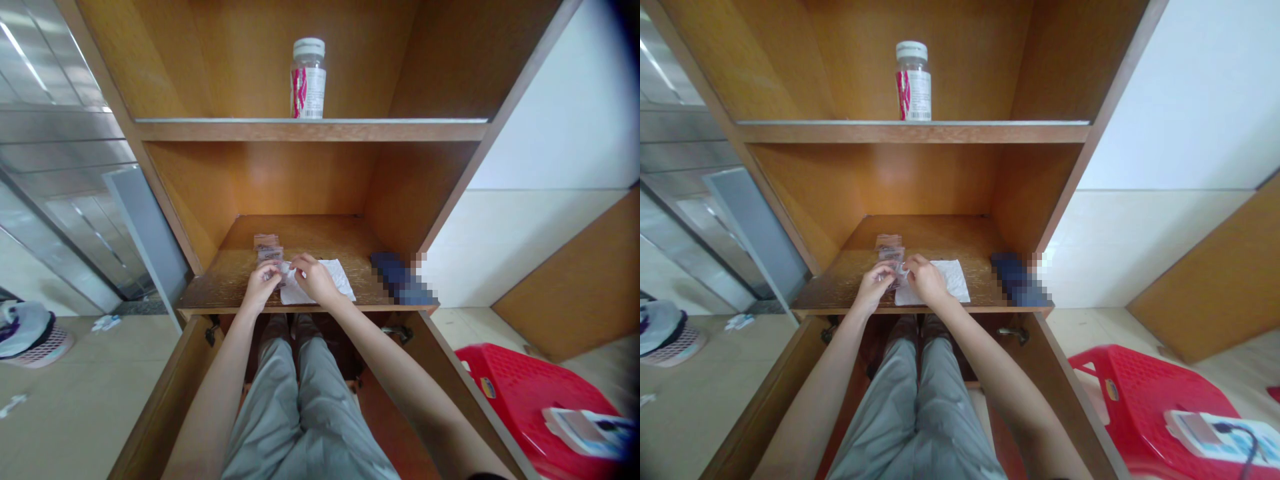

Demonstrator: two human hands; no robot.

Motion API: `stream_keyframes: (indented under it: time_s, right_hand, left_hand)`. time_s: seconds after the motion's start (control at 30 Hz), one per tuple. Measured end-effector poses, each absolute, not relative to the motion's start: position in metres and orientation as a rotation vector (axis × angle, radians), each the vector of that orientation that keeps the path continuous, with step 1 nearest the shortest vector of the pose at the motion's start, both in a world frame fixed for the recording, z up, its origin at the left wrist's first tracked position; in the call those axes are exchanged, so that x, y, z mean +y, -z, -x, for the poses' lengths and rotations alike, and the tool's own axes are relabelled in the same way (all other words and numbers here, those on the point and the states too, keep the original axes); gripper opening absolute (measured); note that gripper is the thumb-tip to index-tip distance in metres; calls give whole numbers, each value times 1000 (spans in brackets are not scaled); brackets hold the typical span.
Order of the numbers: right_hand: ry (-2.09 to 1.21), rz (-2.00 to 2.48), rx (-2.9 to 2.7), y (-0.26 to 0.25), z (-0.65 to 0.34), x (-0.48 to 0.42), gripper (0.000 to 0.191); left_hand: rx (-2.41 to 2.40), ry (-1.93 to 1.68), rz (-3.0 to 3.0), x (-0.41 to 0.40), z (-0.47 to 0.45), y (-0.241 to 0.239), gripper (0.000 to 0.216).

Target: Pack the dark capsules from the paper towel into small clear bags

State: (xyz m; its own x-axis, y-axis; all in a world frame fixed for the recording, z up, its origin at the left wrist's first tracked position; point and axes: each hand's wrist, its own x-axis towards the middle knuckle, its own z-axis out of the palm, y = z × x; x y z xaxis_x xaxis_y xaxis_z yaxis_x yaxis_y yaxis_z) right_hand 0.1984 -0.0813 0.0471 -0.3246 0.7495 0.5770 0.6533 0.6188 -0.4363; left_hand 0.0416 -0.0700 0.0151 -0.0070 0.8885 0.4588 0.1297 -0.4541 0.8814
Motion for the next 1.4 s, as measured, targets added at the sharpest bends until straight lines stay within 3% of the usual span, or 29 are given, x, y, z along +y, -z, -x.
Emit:
stream_keyframes:
  time_s: [0.37,0.73,0.9,1.03,1.4]
  right_hand:
    - [-429,1082,-1939,-59,-214,-56,16]
    - [-934,1009,-1618,-58,-214,-46,37]
    - [-1127,939,-1565,-64,-210,-51,36]
    - [-1205,904,-1562,-60,-209,-54,35]
    - [-1307,804,-1539,-48,-210,-55,32]
  left_hand:
    - [882,-1462,-1056,-73,-41,-22,22]
    - [706,-1494,-863,-69,-29,-22,17]
    - [685,-1304,-1119,-79,-32,-27,54]
    - [607,-1217,-1186,-84,-33,-31,64]
    - [599,-1238,-1121,-81,-30,-26,48]
